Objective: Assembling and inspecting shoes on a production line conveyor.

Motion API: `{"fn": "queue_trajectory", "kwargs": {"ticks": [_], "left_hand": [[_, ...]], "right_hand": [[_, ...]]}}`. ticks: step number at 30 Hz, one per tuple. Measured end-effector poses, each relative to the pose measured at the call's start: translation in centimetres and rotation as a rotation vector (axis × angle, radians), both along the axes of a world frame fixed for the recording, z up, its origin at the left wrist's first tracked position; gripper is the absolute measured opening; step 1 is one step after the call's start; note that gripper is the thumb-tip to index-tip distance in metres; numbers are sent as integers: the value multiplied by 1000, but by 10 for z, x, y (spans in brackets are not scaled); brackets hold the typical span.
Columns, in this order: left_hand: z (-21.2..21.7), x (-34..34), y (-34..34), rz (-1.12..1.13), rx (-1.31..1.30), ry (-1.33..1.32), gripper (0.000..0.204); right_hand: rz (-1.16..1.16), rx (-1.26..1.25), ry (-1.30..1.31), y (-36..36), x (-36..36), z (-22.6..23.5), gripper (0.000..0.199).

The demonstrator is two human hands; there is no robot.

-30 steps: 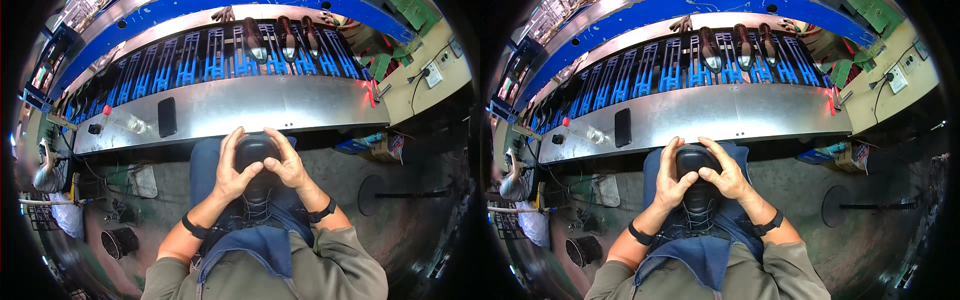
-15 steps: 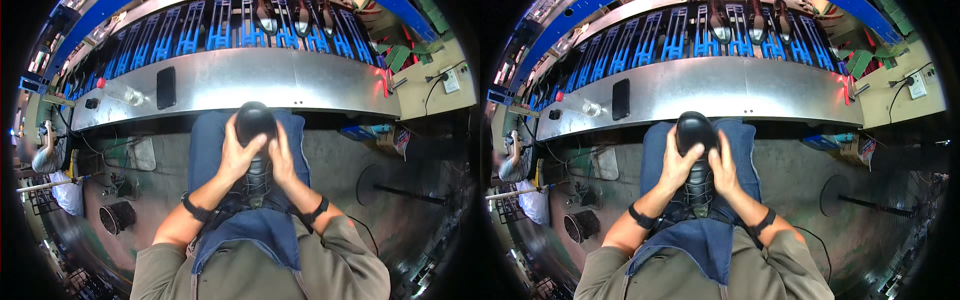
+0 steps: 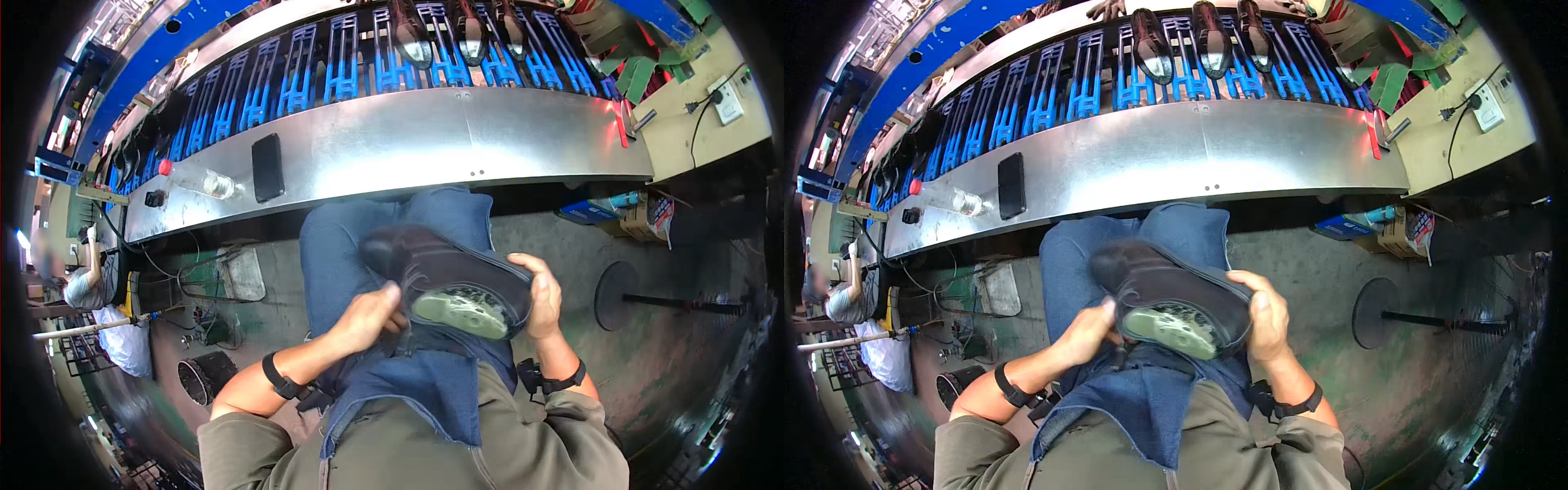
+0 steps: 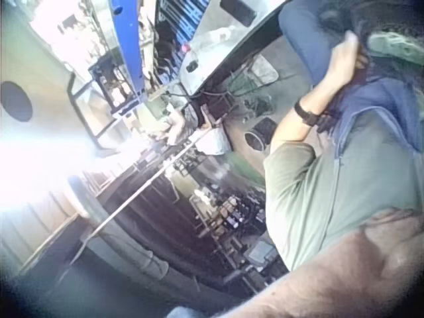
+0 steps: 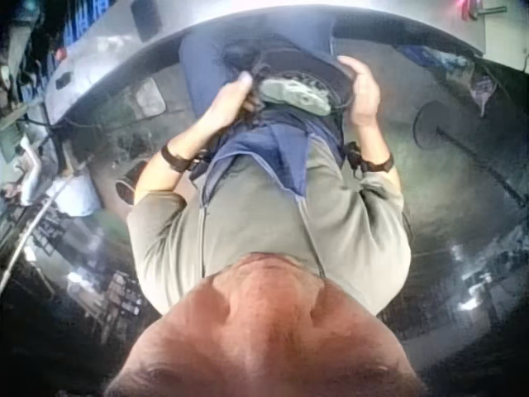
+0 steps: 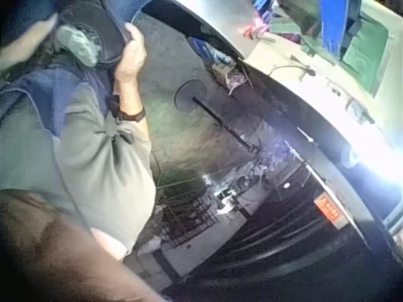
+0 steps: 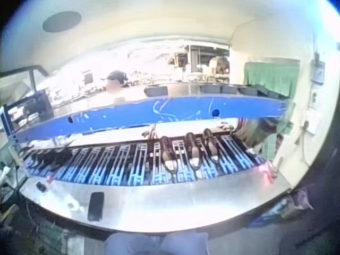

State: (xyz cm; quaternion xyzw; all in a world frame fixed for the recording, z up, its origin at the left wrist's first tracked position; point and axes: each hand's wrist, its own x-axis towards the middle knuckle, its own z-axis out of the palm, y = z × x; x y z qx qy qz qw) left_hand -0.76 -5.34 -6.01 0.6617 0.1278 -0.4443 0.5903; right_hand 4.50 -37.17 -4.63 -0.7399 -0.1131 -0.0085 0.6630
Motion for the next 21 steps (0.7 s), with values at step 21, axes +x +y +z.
{"fn": "queue_trajectory", "kwargs": {"ticks": [21], "left_hand": [[-18,254,67,596,-251,-378,76]], "right_hand": [[231,128,475,116,324,-43,52]]}}
